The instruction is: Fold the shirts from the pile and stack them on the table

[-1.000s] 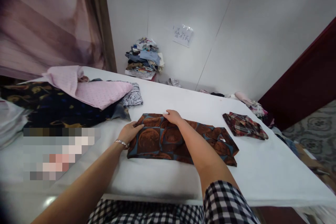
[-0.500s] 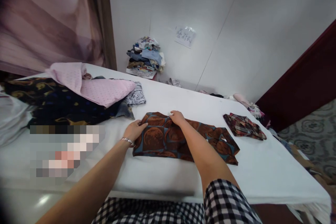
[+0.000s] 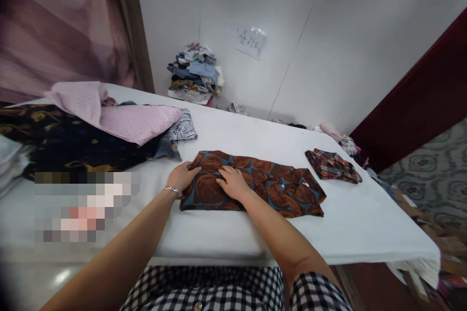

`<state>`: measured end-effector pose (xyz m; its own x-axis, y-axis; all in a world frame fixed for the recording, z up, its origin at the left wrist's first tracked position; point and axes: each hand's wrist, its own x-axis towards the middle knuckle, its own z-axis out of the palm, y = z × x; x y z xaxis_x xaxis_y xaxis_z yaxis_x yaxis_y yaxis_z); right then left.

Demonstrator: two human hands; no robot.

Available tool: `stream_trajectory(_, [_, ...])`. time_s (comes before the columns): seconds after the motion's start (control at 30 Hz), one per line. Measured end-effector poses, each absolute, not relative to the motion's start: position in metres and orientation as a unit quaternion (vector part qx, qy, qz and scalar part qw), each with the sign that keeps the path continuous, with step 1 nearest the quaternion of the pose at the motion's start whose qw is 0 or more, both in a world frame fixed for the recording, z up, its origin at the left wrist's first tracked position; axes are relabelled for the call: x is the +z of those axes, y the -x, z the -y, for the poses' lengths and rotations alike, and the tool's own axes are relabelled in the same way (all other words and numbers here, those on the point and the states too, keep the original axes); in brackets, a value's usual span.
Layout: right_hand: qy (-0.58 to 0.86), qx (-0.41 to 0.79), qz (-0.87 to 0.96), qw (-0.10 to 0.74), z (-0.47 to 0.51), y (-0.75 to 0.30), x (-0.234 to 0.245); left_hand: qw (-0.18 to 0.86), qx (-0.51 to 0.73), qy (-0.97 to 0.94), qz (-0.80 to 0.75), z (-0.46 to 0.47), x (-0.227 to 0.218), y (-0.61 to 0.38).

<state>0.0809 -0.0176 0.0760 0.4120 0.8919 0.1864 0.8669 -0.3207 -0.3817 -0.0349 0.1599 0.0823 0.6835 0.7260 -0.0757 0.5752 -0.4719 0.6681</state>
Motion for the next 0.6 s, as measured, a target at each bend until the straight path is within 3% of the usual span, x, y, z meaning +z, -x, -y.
stream_trajectory(0.17, [0.822,-0.030,0.522,0.227,0.024,-0.071,0.077,0.340,0.116,-0.852,-0.381,-0.161,0.081,0.035])
stream_trajectory(0.4, [0.821,0.024,0.533,0.202,0.027,-0.062,0.069,0.352,0.121,-0.848,-0.377,-0.162,0.081,0.034])
stream_trajectory(0.5, [0.806,0.008,0.514,0.294,0.032,-0.063,0.077,0.359,0.124,-0.848,-0.369,-0.163,0.087,0.034])
stream_trajectory(0.6, [0.762,0.042,0.446,0.468,0.041,-0.062,0.087,0.367,0.127,-0.849,-0.359,-0.162,0.103,0.032])
